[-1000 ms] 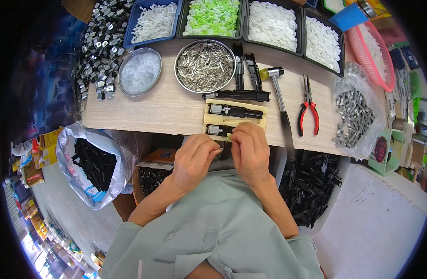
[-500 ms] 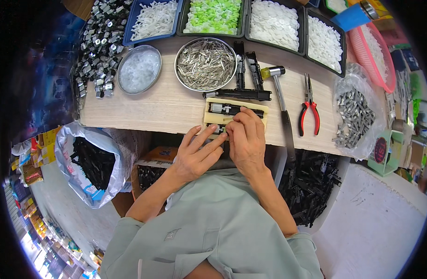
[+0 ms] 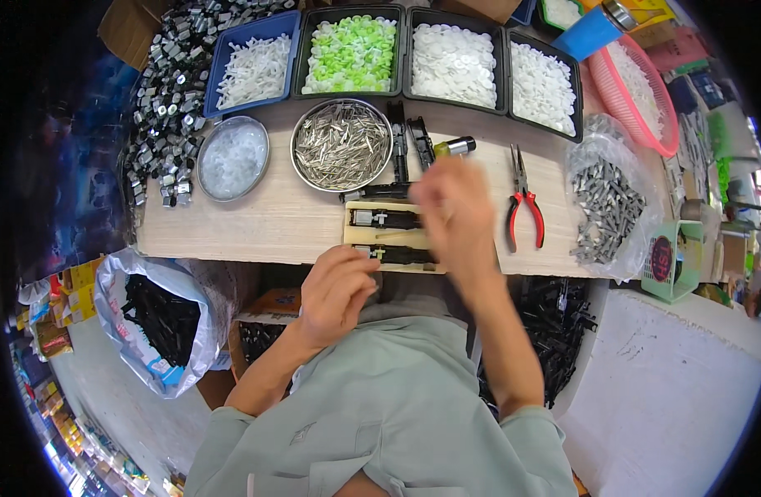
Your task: The person assembles small plastic components and metal pins into an assembly base using a mounting jig and a small hammer.
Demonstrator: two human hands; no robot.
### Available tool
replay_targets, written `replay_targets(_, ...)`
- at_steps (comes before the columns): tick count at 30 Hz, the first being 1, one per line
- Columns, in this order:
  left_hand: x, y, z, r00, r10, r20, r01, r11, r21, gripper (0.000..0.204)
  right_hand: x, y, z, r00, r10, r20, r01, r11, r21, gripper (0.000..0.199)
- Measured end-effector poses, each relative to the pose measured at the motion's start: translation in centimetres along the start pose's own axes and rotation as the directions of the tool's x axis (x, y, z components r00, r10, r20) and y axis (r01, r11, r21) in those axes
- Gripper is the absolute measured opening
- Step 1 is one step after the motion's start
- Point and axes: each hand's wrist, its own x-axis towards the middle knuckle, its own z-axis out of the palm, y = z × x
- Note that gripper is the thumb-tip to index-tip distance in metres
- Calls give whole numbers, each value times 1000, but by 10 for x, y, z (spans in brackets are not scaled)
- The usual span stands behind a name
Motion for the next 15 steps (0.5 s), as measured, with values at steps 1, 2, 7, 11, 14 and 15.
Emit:
replay_targets(1, 4, 0, 1, 1000, 5, 2, -5, 1000, -1, 17, 22, 16, -4, 997, 18, -78, -23, 997, -67, 10)
replay_targets(2, 9, 0, 3, 994, -113, -14, 112, 991, -71, 15, 43, 35, -7, 987, 29, -156, -50, 990, -130, 11)
replay_targets(7, 28, 6, 7, 875, -480, 63, 467, 802, -373, 5, 115, 123, -16, 997, -64, 47, 79, 864, -498, 9)
replay_targets(11, 36, 4, 9, 716, -666, 207, 612, 457, -646, 3, 137, 117, -23, 973, -26, 231, 148, 837, -526, 7)
replay_targets(14, 46, 6, 11, 663, -708, 243, 620, 337, -708, 5, 135, 125, -21, 964, -81, 252, 207, 824, -528, 7)
replay_targets(15, 48, 6, 12, 636, -727, 257, 628, 296, -720, 7, 131, 127, -20, 978, -108, 176, 181, 858, -481, 7)
